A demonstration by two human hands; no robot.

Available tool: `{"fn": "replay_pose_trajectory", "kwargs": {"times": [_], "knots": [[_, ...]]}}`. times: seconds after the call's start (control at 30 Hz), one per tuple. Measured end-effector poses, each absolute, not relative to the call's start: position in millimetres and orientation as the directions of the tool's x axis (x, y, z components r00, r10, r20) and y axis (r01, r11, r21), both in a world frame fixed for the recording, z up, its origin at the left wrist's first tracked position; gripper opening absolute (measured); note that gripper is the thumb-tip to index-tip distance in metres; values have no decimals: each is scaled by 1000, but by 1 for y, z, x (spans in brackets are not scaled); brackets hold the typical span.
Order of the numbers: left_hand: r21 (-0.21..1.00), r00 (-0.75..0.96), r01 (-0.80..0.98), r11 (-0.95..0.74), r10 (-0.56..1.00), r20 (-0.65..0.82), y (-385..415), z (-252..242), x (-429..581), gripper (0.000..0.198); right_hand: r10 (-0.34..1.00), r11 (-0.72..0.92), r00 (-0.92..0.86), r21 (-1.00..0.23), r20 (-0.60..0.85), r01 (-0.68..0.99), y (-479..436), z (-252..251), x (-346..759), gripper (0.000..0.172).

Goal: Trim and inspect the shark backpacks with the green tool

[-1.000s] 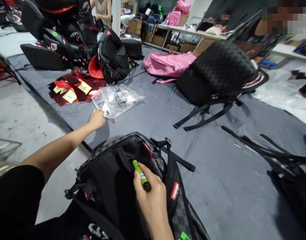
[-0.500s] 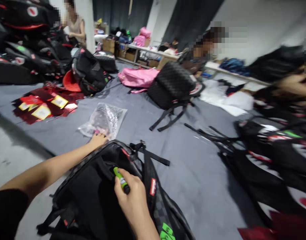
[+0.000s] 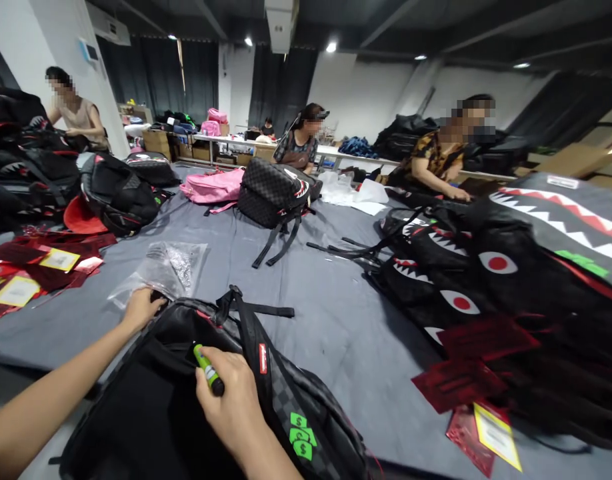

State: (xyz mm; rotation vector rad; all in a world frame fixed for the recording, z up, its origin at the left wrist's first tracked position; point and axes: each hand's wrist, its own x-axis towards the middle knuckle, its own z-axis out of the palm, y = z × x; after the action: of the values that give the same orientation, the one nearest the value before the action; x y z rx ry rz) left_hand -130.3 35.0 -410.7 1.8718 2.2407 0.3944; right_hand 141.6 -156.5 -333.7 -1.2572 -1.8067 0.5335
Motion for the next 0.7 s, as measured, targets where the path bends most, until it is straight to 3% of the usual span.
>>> {"fn": "replay_pose_trajectory", "kwargs": {"times": [0.13,0.27,0.37,0.47,0.53,0.6,0.63,0.7], "knots": [[457,-250,860,226,968,-8,44,-405,-144,26,906,412,-129,-771,403,485,-160,-333,143,31],[600,-246,780,177,969,35,39,-400,-149,25,909,412,-118,-817,400,404,-162,-333,147,30],[661,-249,746,87,956,155,20,-393,-150,19,885,454,-58,-832,461,317,-169,-327,157,25],[661,-281,750,-35,887,367,-12,-377,-149,22,845,498,78,-832,529,245,-179,-317,170,17],[633,-281,763,-129,816,505,-37,-358,-144,26,851,455,196,-871,486,187,-181,-311,174,13],[554,-188,776,-303,727,661,-62,-337,-131,21,915,318,236,-945,328,82,-178,-308,172,17],[463,-79,771,-436,656,751,-75,-326,-122,15,953,225,206,-974,222,13,-175,-307,167,22],[165,230,675,-719,418,879,-98,-307,-101,17,998,44,54,-992,38,-118,-169,-305,155,36]]}}
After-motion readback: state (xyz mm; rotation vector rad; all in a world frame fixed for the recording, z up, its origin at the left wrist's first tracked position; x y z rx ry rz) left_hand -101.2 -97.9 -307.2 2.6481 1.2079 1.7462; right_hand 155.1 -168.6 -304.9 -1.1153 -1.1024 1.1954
